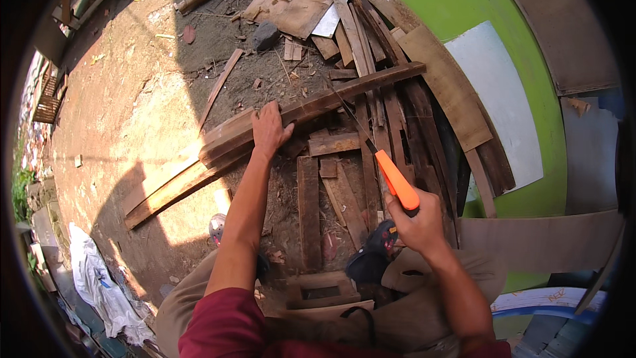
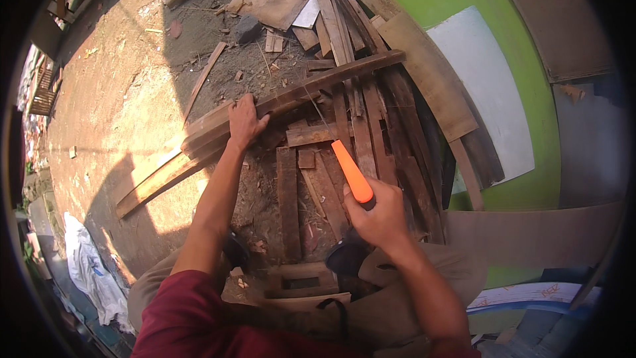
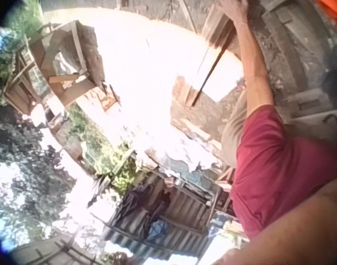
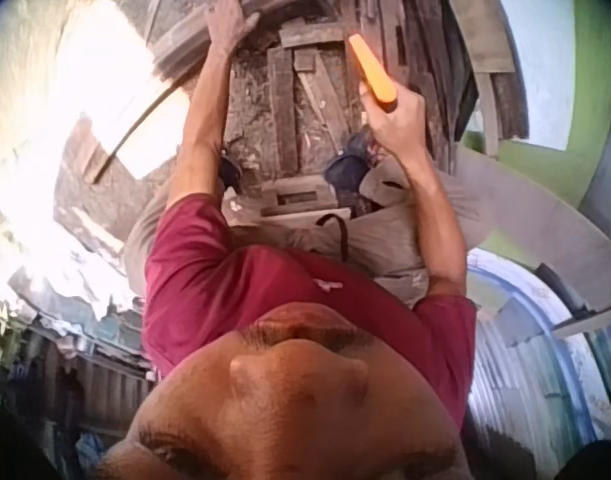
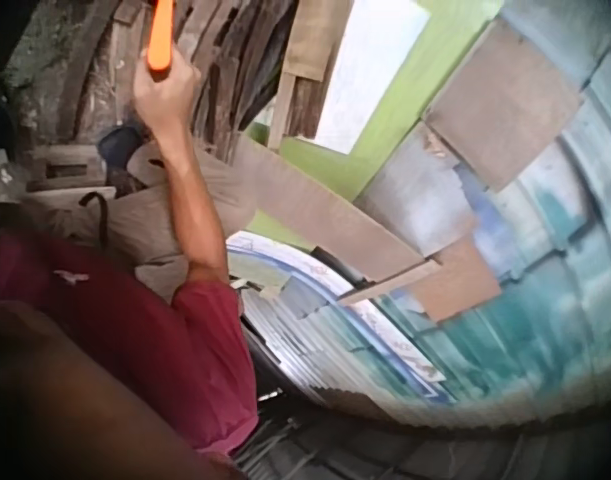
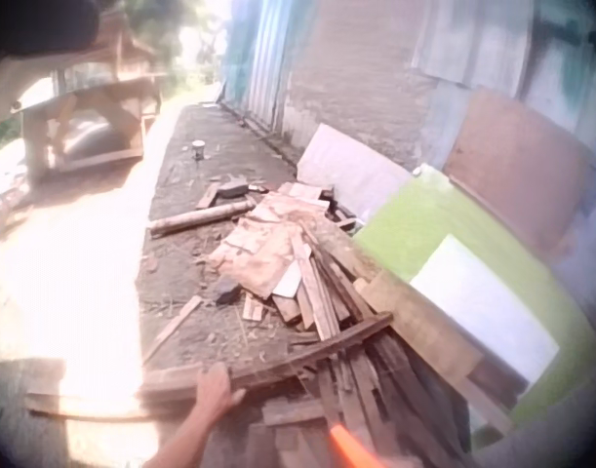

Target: The person sits on the ground and uses a hand saw to cut a long metal bar into shorter pieces. The person positions the bar on wood scraps, saws through it, and separates the cut sections.

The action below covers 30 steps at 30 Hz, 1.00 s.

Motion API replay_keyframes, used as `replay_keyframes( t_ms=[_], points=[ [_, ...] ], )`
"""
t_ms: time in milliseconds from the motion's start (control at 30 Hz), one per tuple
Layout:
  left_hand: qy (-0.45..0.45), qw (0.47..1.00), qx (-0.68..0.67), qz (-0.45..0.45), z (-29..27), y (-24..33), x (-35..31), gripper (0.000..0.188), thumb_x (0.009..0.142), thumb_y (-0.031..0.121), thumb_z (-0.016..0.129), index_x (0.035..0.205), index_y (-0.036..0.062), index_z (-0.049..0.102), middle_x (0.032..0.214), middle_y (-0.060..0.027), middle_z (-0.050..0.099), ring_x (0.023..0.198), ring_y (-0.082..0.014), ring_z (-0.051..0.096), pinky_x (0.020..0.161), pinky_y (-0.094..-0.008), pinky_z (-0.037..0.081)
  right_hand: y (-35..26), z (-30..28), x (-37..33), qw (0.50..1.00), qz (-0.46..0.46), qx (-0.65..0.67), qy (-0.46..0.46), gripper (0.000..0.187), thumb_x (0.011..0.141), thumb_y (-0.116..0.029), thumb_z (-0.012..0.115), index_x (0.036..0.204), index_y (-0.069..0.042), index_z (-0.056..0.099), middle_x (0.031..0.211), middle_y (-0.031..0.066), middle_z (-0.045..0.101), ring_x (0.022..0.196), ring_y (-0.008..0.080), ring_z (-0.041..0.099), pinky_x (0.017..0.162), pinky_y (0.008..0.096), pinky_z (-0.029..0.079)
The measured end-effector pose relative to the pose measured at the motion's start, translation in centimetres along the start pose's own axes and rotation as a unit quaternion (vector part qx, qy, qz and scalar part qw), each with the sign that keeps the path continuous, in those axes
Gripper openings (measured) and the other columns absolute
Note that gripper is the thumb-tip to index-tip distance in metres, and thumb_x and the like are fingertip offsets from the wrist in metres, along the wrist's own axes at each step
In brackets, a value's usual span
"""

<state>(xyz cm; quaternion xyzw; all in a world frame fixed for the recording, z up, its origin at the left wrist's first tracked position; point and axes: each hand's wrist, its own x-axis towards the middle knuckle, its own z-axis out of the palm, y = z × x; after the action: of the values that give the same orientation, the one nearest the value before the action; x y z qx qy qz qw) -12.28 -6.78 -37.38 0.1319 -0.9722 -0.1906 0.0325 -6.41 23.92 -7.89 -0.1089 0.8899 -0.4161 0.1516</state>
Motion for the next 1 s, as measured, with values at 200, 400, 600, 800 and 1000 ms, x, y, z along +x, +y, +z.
replay_keyframes(
  t_ms=[200, 400, 600, 800, 1000],
  points=[
    [-0.044, 0.998, 0.018, -0.035, 0.2, 0.8, -0.4, 0.076, 0.081, 0.057, 0.072, 0.135, 0.0056, 0.053, 0.128, -0.0124, 0.063, 0.125, -0.0281, 0.056, 0.106, -0.0521, 0.038, 0.1, 0.9, -0.5, 1.000, 0.010, 0.010, -0.013, 0.015, 0.086, -0.009, 0.070, 0.086, 0.006, 0.067, 0.067, 0.0180, 0.062, 0.059, 0.0253, 0.063, 0.059, 0.0356, 0.048],
    [-0.013, 0.999, 0.017, -0.028, 1.3, 1.5, -1.9, 0.076, 0.086, 0.056, 0.066, 0.140, 0.0054, 0.050, 0.137, -0.0117, 0.057, 0.133, -0.0281, 0.048, 0.114, -0.0516, 0.028, 0.2, 1.4, -0.4, 1.000, 0.005, -0.012, -0.026, 0.015, 0.086, -0.011, 0.070, 0.087, 0.005, 0.068, 0.069, 0.0183, 0.063, 0.061, 0.0269, 0.066, 0.060, 0.0356, 0.049],
    [0.104, 0.993, -0.059, -0.016, 2.2, 1.6, -3.2, 0.061, 0.100, 0.051, 0.048, 0.136, 0.0018, 0.053, 0.130, -0.0189, 0.061, 0.129, -0.0333, 0.051, 0.115, -0.0543, 0.028, -0.5, 1.5, -0.5, 0.999, -0.005, -0.015, -0.029, 0.016, 0.089, -0.011, 0.070, 0.084, 0.004, 0.066, 0.062, 0.0121, 0.057, 0.055, 0.0181, 0.055, 0.056, 0.0332, 0.044],
    [-0.076, 0.983, -0.088, -0.141, 0.1, -2.0, 0.4, 0.064, 0.101, 0.056, 0.040, 0.097, 0.0018, 0.075, 0.088, -0.0253, 0.072, 0.088, -0.0445, 0.069, 0.081, -0.0517, 0.055, 0.7, 2.4, -1.3, 0.994, 0.102, 0.030, -0.034, 0.023, 0.093, -0.014, 0.069, 0.080, 0.004, 0.064, 0.058, 0.0022, 0.056, 0.057, 0.0069, 0.052, 0.053, 0.0306, 0.041],
    [-0.098, 0.979, -0.067, -0.166, 0.1, -0.9, 0.8, 0.069, 0.098, 0.057, 0.041, 0.085, 0.0002, 0.077, 0.089, -0.0253, 0.073, 0.088, -0.0419, 0.071, 0.081, -0.0503, 0.056, 2.7, 5.2, -2.3, 0.988, 0.123, 0.086, -0.036, 0.026, 0.098, -0.017, 0.067, 0.077, -0.001, 0.064, 0.060, -0.0026, 0.056, 0.051, 0.0056, 0.051, 0.048, 0.0242, 0.039]
  ],
)
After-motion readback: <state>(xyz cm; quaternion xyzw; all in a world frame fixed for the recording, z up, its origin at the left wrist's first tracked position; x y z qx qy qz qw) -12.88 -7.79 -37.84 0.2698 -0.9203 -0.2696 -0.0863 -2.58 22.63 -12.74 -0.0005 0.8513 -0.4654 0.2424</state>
